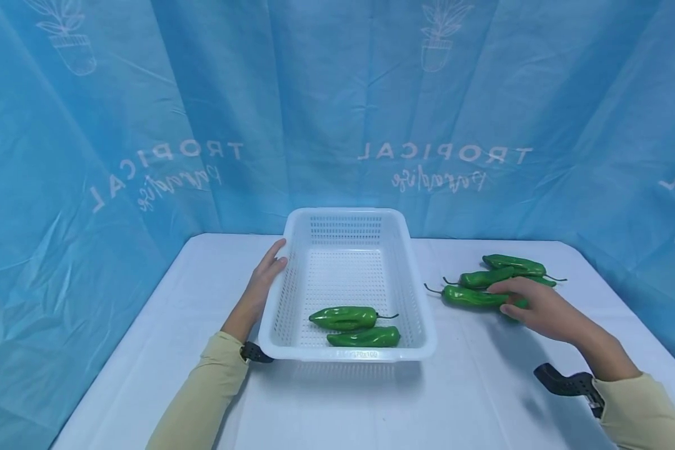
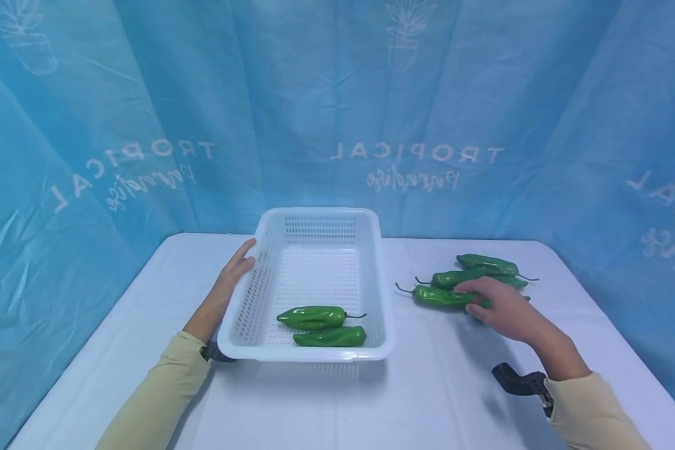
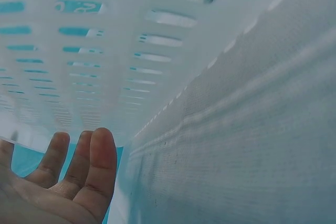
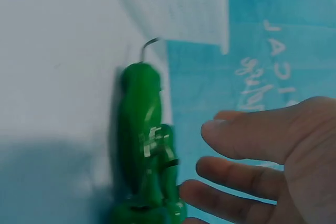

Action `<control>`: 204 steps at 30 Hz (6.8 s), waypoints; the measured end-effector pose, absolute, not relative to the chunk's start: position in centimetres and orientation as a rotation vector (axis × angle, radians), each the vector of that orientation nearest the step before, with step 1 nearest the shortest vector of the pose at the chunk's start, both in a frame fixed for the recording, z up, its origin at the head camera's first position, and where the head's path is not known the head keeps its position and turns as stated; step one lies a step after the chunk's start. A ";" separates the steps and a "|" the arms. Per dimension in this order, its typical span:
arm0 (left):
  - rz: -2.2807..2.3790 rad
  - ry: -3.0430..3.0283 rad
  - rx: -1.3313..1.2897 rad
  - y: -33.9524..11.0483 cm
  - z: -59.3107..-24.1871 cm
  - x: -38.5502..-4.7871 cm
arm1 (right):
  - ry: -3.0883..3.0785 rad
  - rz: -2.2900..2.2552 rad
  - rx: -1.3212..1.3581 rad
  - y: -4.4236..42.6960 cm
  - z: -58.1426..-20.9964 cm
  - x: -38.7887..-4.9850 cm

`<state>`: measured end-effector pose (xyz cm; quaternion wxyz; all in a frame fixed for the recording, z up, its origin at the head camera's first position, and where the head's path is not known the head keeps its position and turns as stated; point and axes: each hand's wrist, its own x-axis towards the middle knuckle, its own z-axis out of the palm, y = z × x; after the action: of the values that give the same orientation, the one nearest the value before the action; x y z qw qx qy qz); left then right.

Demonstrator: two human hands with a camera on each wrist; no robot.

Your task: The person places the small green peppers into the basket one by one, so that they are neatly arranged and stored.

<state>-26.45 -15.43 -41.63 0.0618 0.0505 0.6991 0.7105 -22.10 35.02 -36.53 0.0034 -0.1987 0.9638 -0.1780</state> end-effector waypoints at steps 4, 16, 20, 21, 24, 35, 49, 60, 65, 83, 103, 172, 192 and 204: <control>2.155 2.107 0.143 -15.4 -41.6 -26.4 | 3.004 -0.542 -0.621 34.7 -37.6 -22.4; 2.157 2.110 0.144 -15.4 -41.6 -26.3 | 2.992 -0.414 -0.576 34.0 -38.8 -23.0; 2.155 2.104 0.143 -15.4 -41.6 -26.4 | 2.988 -0.406 -0.552 33.8 -39.1 -22.9; 2.160 2.098 0.146 -15.3 -41.6 -26.4 | 2.986 -0.403 -0.543 33.8 -39.1 -22.9; 2.172 2.089 0.165 -15.3 -41.5 -26.4 | 2.994 -0.393 -0.547 33.7 -39.2 -22.9; 2.156 2.121 0.152 -15.3 -41.6 -26.3 | 3.013 -0.396 -0.700 31.6 -39.2 -22.1; 2.132 2.155 0.124 -15.2 -41.4 -26.2 | 3.127 -0.235 -0.694 30.0 -39.2 -21.5; 2.138 2.143 0.119 -15.3 -41.8 -26.2 | 2.964 -0.457 -0.731 28.7 -38.9 -22.3; 2.152 2.133 0.126 -15.3 -41.8 -26.2 | 2.812 -0.571 -0.679 28.7 -38.9 -22.8; 2.175 2.106 0.166 -15.3 -41.5 -26.2 | 2.678 -0.659 -0.524 27.8 -39.1 -23.7; 2.181 2.112 0.168 -15.2 -41.6 -26.1 | 2.750 -0.800 -0.644 28.6 -39.9 -22.2; 2.217 2.081 0.183 -15.3 -41.8 -26.1 | 2.768 -1.002 -0.879 27.9 -35.3 -18.2; 2.218 2.080 0.188 -15.4 -42.0 -26.4 | 2.789 -0.860 -1.153 26.3 -32.6 -18.7; 2.199 2.102 0.183 -15.4 -41.8 -26.2 | 2.644 -0.697 -1.193 23.7 -29.1 -18.9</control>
<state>-26.25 -15.44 -41.82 0.0470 0.0600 0.6888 0.7209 -18.86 23.67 -29.10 0.0789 -0.3987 0.8835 -0.2329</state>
